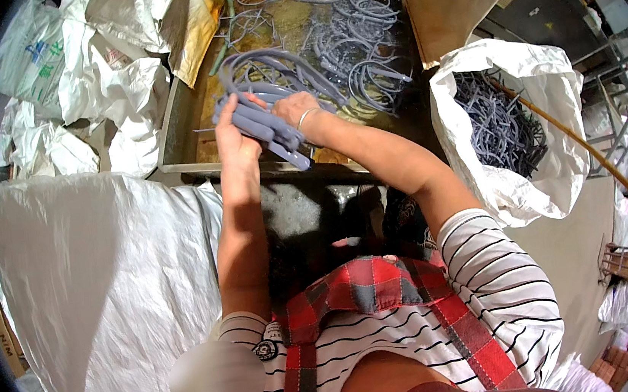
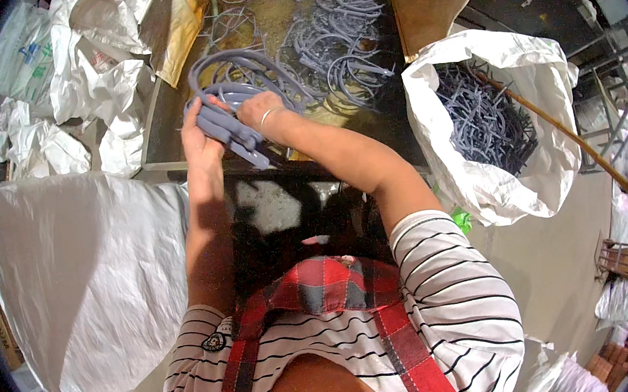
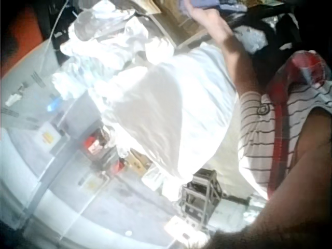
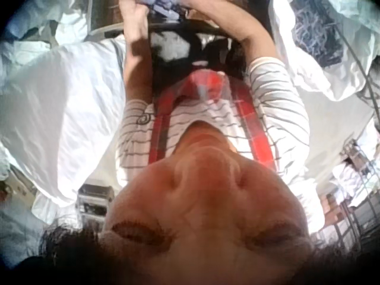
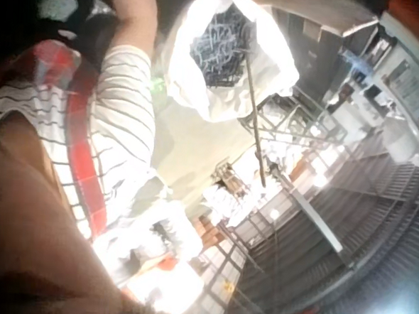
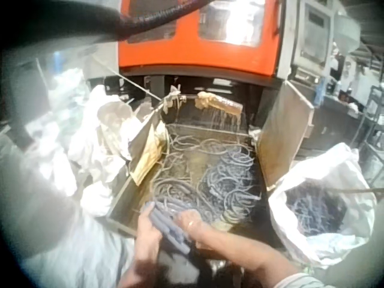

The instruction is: The person picks up rubber bands from a shallow basin of water and places them into a large white bag.

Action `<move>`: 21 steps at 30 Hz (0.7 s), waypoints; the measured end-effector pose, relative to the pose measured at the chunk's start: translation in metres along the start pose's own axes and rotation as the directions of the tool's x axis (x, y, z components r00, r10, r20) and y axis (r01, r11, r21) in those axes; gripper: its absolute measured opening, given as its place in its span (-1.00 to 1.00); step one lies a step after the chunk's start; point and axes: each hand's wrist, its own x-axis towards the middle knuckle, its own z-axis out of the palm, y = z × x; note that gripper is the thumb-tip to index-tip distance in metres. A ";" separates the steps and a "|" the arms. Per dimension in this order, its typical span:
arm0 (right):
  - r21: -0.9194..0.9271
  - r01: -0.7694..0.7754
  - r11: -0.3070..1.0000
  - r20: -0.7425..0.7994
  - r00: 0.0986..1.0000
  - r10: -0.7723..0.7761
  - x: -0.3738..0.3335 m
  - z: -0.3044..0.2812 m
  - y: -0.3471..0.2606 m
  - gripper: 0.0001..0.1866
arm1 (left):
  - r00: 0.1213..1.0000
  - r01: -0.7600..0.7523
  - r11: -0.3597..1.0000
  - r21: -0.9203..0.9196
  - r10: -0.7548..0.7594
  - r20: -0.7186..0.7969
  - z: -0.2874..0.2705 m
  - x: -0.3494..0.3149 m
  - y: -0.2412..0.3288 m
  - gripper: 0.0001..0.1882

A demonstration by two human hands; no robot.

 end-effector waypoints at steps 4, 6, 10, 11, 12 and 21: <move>0.116 -0.113 0.987 -0.308 0.941 0.144 -0.022 -0.028 -0.003 -0.78 | 0.980 -0.057 0.959 -0.276 0.001 -0.199 -0.026 0.015 0.028 -0.80; 0.221 0.028 0.975 -0.619 0.776 0.117 -0.038 -0.039 -0.008 -0.74 | 0.971 -0.100 0.963 -0.249 0.040 -0.234 -0.034 0.023 0.029 -0.80; 0.219 0.216 0.951 -0.886 0.452 0.102 -0.136 -0.086 0.006 -0.71 | 0.955 -0.136 0.977 -0.162 0.087 -0.283 -0.050 0.019 0.031 -0.80; 0.150 0.101 0.984 -0.911 0.401 0.098 -0.166 -0.087 0.025 -0.71 | 0.954 -0.139 0.986 -0.093 0.108 -0.280 -0.037 0.014 0.031 -0.81; 0.199 0.090 0.976 -0.955 0.242 0.172 -0.187 -0.075 0.051 -0.72 | 0.952 -0.146 0.989 -0.022 0.134 -0.277 -0.028 0.010 0.030 -0.81; 0.963 -0.009 0.270 -0.225 0.526 0.820 -0.250 -0.066 0.140 -0.40 | 0.951 -0.294 0.693 0.658 0.284 0.126 0.031 -0.041 -0.018 -0.81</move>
